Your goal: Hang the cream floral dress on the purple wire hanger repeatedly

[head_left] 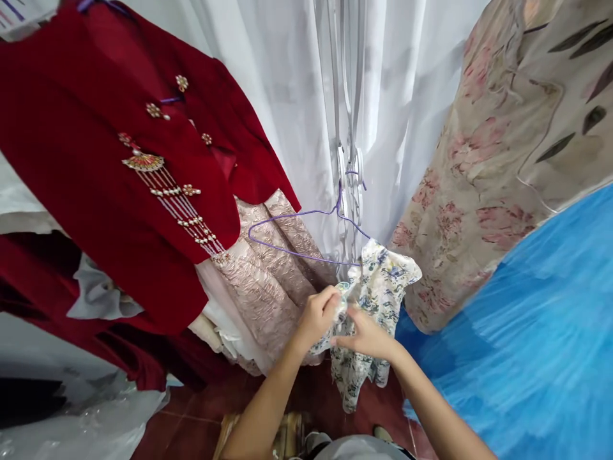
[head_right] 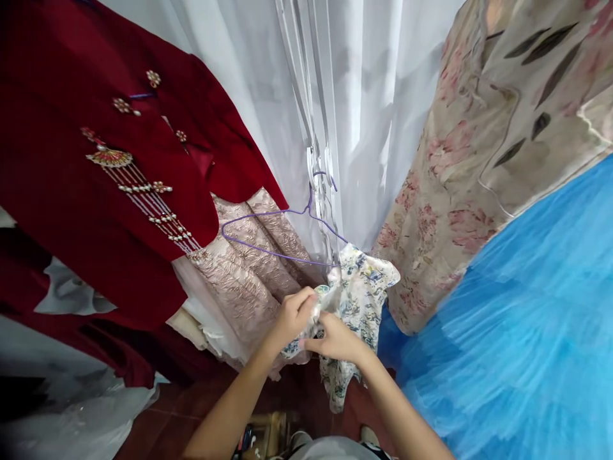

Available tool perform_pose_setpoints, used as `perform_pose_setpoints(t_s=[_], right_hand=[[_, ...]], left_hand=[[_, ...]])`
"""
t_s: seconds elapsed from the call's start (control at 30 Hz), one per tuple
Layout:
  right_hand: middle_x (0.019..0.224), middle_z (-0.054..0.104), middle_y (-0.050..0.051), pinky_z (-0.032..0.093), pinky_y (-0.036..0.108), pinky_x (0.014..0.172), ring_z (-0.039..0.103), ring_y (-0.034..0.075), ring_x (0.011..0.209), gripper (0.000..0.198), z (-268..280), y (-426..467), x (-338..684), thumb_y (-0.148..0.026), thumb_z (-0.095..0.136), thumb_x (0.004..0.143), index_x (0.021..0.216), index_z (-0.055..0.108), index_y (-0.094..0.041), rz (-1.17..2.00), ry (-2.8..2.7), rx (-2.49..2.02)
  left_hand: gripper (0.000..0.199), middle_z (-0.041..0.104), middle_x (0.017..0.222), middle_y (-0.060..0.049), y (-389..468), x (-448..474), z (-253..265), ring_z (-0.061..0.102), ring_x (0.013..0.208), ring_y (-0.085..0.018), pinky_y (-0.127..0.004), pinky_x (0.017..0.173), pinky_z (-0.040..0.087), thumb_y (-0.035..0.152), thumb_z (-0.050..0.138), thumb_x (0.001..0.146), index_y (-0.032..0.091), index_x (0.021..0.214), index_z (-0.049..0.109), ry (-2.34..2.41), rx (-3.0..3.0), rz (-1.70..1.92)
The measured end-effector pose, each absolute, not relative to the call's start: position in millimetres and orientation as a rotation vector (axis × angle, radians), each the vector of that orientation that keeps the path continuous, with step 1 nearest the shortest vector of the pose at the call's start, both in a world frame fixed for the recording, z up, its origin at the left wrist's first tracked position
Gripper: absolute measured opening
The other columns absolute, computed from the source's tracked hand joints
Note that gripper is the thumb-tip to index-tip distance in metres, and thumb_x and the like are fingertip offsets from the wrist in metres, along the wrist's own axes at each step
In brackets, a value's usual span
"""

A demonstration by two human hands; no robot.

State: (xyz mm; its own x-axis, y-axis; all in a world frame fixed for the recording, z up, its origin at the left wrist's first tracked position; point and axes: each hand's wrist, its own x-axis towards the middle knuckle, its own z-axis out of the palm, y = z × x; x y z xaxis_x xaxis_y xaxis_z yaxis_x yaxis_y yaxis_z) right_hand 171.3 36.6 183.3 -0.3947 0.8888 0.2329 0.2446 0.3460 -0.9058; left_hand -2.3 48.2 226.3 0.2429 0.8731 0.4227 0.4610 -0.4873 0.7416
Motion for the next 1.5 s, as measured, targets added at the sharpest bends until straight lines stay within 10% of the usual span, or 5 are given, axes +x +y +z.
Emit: perform_pose_setpoints(t_s=[0.27,0.5,0.9,1.5], right_hand=[[0.070,0.056,0.000,0.042,0.026,0.058,0.050,0.016,0.066,0.029,196.5,2.1,244.2,-0.049,0.068,0.081,0.080,0.065,-0.020,1.434,-1.779,-0.974],[0.057,0.046,-0.003,0.029,0.025,0.052,0.038,0.013,0.056,0.027,236.2,27.0,355.7,-0.037,0.069,0.076,0.062,0.055,-0.019,1.165,-1.848,-1.068],[0.059,0.047,-0.004,0.032,0.026,0.051,0.040,0.013,0.054,0.025,301.1,180.4,316.2,-0.042,0.072,0.074,0.069,0.059,-0.022,1.043,-1.708,-0.916],[0.073,0.065,0.000,0.043,0.025,0.055,0.056,0.016,0.063,0.039,308.0,145.0,278.5,-0.055,0.081,0.073,0.087,0.072,-0.019,0.984,-1.588,-1.122]], left_hand=[[0.071,0.070,0.082,-0.009,19.8,65.9,171.4,0.065,0.083,-0.026,-0.037,0.083,0.054,0.075,0.027,0.094,0.022,0.080,0.071,0.717,1.768,0.742],[0.033,0.065,0.066,-0.003,-13.2,54.6,96.5,0.060,0.071,-0.021,-0.030,0.075,0.051,0.046,0.072,0.079,0.019,0.061,0.065,1.104,1.755,0.628],[0.028,0.069,0.098,-0.005,45.3,-74.9,244.5,0.063,0.097,-0.022,-0.033,0.092,0.049,0.036,0.050,0.095,0.018,0.102,0.069,1.366,1.996,1.170],[0.046,0.057,0.135,-0.012,215.5,-132.6,361.0,0.051,0.126,-0.026,-0.046,0.113,0.039,0.013,0.041,0.094,0.022,0.139,0.046,1.248,2.608,1.362]])
